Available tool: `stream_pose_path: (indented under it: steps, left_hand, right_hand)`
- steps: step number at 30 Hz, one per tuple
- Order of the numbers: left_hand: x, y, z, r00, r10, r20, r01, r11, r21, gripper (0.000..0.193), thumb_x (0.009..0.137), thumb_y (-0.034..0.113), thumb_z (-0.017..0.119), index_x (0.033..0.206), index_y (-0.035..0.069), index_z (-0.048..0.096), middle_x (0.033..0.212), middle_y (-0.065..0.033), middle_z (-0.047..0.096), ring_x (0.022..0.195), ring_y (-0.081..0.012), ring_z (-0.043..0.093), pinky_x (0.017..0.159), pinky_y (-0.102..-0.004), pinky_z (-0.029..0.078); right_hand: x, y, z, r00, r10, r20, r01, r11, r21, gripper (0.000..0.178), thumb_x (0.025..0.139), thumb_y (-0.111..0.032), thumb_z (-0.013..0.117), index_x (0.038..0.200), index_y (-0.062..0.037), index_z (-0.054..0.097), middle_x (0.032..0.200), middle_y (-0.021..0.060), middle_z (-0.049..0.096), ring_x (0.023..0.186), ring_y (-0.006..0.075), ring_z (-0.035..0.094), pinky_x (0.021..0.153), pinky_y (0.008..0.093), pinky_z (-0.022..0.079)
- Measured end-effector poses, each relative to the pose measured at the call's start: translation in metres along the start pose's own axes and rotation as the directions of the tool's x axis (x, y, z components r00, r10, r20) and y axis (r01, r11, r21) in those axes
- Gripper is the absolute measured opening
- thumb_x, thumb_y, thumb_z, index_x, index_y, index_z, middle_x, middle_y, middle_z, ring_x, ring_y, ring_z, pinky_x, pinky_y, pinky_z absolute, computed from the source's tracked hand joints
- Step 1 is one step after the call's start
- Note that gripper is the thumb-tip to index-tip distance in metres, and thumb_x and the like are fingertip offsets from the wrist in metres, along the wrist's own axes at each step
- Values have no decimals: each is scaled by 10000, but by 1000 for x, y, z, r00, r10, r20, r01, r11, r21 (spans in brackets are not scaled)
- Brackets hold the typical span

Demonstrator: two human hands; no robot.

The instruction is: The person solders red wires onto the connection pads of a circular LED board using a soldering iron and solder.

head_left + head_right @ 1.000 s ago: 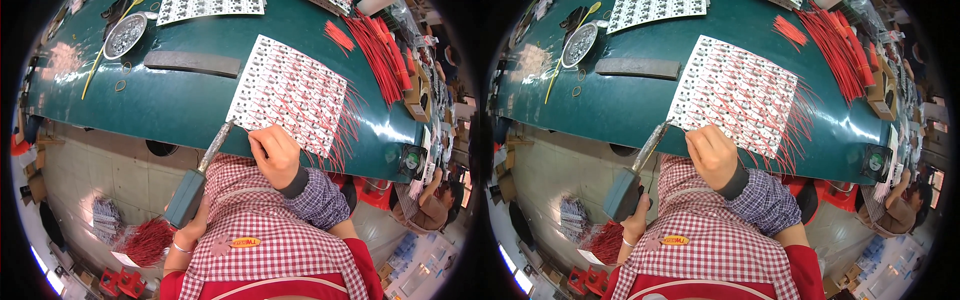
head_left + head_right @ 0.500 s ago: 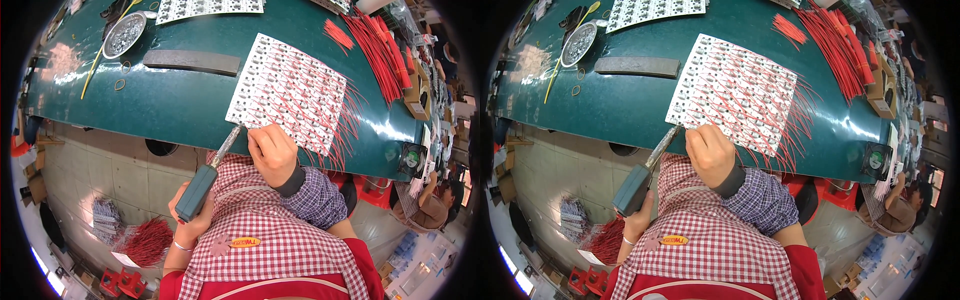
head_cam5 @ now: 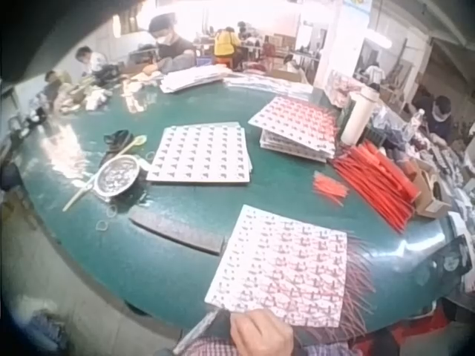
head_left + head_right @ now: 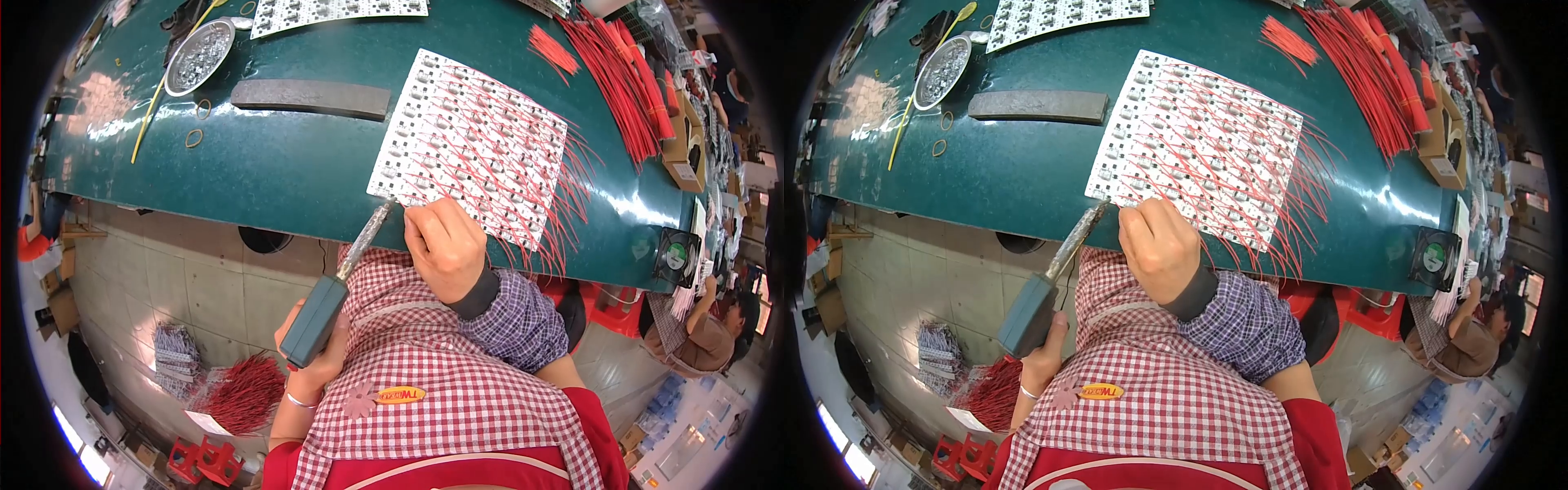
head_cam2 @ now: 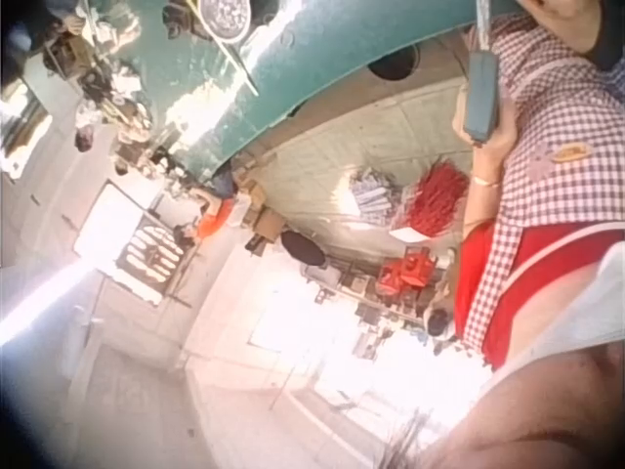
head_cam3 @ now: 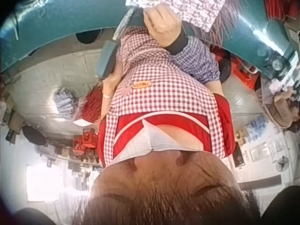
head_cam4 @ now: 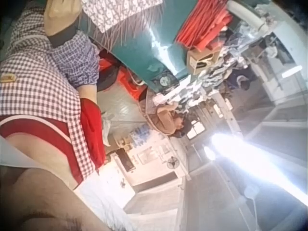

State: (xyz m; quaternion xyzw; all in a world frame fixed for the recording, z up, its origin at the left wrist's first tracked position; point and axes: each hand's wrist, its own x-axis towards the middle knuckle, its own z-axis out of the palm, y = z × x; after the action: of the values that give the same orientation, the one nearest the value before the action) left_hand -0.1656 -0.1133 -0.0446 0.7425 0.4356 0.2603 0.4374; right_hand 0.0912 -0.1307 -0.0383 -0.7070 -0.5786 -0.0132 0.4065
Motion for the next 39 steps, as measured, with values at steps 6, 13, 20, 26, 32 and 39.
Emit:
stream_pose_path:
  steps: [6,13,20,26,32,39]
  left_hand:
    - [-6,0,0,986,-142,-83,128,980,-155,206,789,-36,739,992,-43,700,888,-145,688,725,-242,677,670,-312,537]
    - [11,25,7,970,-233,-74,174,871,-460,407,849,-78,674,1247,-33,605,1057,-110,673,690,-153,595,581,-282,485]
    - [108,41,26,955,-291,-61,62,396,-916,548,812,-7,645,1345,-17,519,1204,-156,641,1164,-305,600,994,-481,491]
    - [181,35,40,962,-272,-26,35,218,-975,413,848,-30,618,1259,-41,577,1258,-168,621,1326,-357,537,1166,-588,382]
    - [202,30,54,943,-330,-41,36,225,-974,338,867,-16,612,1205,-20,611,1191,-146,659,1286,-321,575,1173,-586,369]
    - [190,42,55,946,-288,147,197,153,-968,299,841,34,640,1139,6,640,1159,-125,662,1315,-321,550,1127,-660,384]
  right_hand:
    - [-2,2,-2,1000,17,10,-17,1000,1,221,740,86,747,906,-26,655,781,96,574,672,271,602,581,378,490]
    - [28,4,-48,986,28,165,-41,996,74,119,837,-18,689,946,-9,641,887,125,600,807,314,619,690,406,521]
    - [108,156,-87,984,-31,174,72,970,-232,305,886,-159,726,1136,-3,649,1051,181,615,1012,366,601,878,458,486]
    - [130,156,-79,862,196,468,-112,973,-202,458,863,-345,773,1127,-4,618,1016,193,586,983,390,575,865,447,484]
    - [117,149,-72,805,201,558,-139,978,-153,416,834,-359,790,963,-17,592,917,177,556,913,371,545,813,433,460]
    - [95,112,-78,810,155,566,-193,981,6,382,839,-296,778,985,-3,581,1015,185,530,972,359,503,851,444,436]
